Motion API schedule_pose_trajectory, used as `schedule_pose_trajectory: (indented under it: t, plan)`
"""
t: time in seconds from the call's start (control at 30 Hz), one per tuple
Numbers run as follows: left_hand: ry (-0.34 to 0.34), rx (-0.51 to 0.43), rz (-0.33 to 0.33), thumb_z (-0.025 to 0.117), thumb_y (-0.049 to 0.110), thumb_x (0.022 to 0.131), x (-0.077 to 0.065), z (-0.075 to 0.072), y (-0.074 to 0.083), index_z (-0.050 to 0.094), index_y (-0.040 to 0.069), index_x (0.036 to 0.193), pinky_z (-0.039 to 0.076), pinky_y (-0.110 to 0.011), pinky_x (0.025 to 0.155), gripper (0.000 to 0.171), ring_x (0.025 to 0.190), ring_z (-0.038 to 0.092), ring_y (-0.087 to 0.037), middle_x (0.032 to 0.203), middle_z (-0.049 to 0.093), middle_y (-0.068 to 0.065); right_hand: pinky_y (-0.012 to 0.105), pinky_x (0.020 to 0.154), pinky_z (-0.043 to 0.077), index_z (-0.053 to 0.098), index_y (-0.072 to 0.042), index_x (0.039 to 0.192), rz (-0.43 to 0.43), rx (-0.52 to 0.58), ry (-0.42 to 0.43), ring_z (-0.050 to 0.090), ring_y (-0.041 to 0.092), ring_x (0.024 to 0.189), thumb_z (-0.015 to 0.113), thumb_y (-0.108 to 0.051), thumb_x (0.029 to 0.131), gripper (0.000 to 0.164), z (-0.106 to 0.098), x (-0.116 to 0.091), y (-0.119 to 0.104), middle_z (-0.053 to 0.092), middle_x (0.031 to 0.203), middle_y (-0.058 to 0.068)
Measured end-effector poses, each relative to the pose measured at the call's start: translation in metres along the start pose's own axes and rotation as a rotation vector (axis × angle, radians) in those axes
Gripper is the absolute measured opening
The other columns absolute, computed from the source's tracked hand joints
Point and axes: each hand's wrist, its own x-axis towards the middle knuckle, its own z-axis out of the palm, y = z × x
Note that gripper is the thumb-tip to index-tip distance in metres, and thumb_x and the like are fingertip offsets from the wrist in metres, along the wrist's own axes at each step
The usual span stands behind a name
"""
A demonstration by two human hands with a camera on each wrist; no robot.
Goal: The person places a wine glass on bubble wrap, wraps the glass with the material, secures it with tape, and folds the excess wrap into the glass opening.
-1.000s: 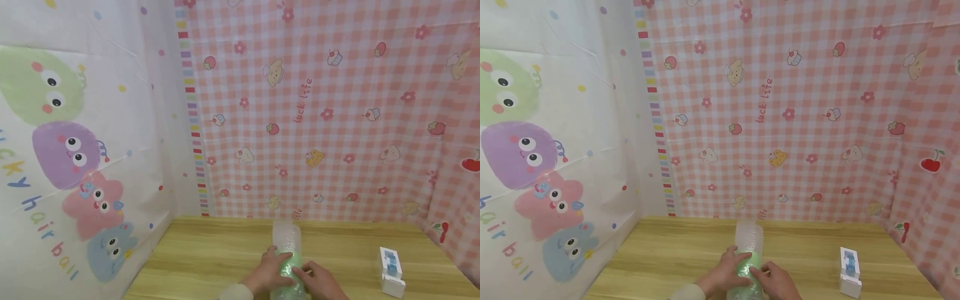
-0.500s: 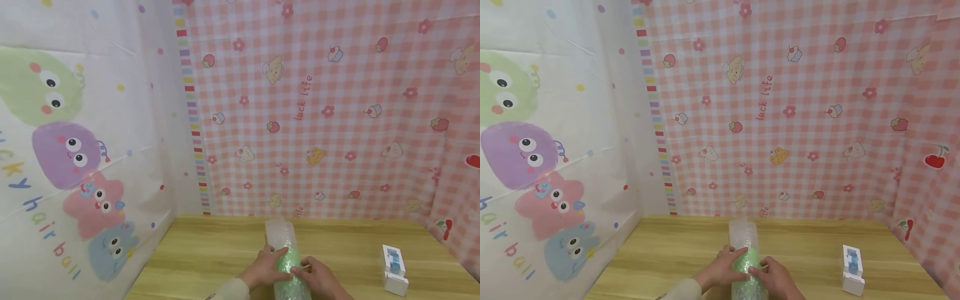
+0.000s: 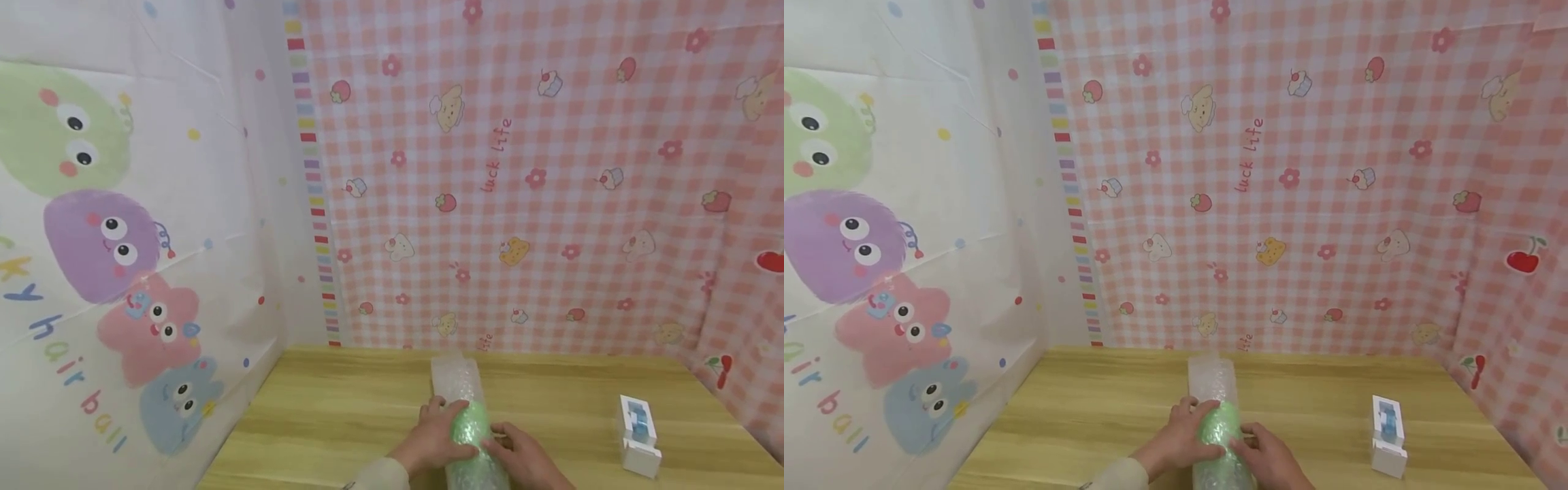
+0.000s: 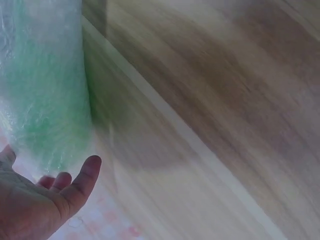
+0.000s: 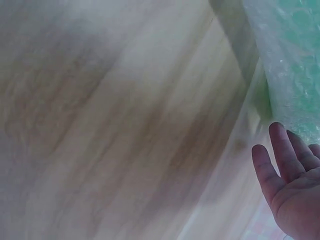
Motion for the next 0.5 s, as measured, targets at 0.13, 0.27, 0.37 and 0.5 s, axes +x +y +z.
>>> schedule_pose_trajectory:
  t: [0.13, 0.27, 0.37, 0.5]
  plan:
    - [-0.009, 0.005, 0.002, 0.081, 0.047, 0.076, 0.001, -0.002, -0.001, 0.047, 0.028, 0.145, 0.055, -0.053, 0.081, 0.079, 0.121, 0.043, -0.034, 0.137, 0.041, -0.013, 0.049, 0.077, 0.057, 0.049, 0.011, 0.131, -0.023, 0.006, -0.011, 0.064, 0.037, 0.101, 0.06, -0.033, 0.1, 0.055, 0.0, -0.002, -0.001, 0.064, 0.115, 0.028]
    - [-0.034, 0.01, -0.012, 0.081, 0.048, 0.077, 0.003, -0.005, -0.003, 0.046, 0.028, 0.145, 0.054, -0.054, 0.082, 0.08, 0.123, 0.042, -0.034, 0.138, 0.039, -0.012, 0.054, 0.083, 0.054, 0.046, 0.012, 0.136, -0.001, -0.042, -0.006, 0.061, 0.042, 0.108, 0.061, -0.03, 0.099, 0.058, 0.001, -0.005, -0.005, 0.061, 0.12, 0.031]
    - [-0.052, -0.006, -0.033, 0.082, 0.048, 0.077, 0.004, -0.006, -0.006, 0.045, 0.03, 0.146, 0.053, -0.055, 0.084, 0.08, 0.125, 0.041, -0.034, 0.139, 0.038, -0.012, 0.057, 0.085, 0.052, 0.044, 0.011, 0.14, 0.007, -0.077, -0.039, 0.06, 0.045, 0.11, 0.062, -0.032, 0.099, 0.062, -0.001, -0.008, -0.004, 0.06, 0.124, 0.031]
    - [-0.065, -0.041, -0.039, 0.083, 0.047, 0.077, 0.003, -0.005, -0.009, 0.045, 0.032, 0.146, 0.053, -0.056, 0.085, 0.081, 0.125, 0.04, -0.034, 0.14, 0.038, -0.01, 0.056, 0.081, 0.054, 0.045, 0.011, 0.137, -0.072, -0.074, -0.153, 0.062, 0.045, 0.105, 0.06, -0.028, 0.1, 0.057, -0.008, -0.015, 0.004, 0.059, 0.123, 0.031]
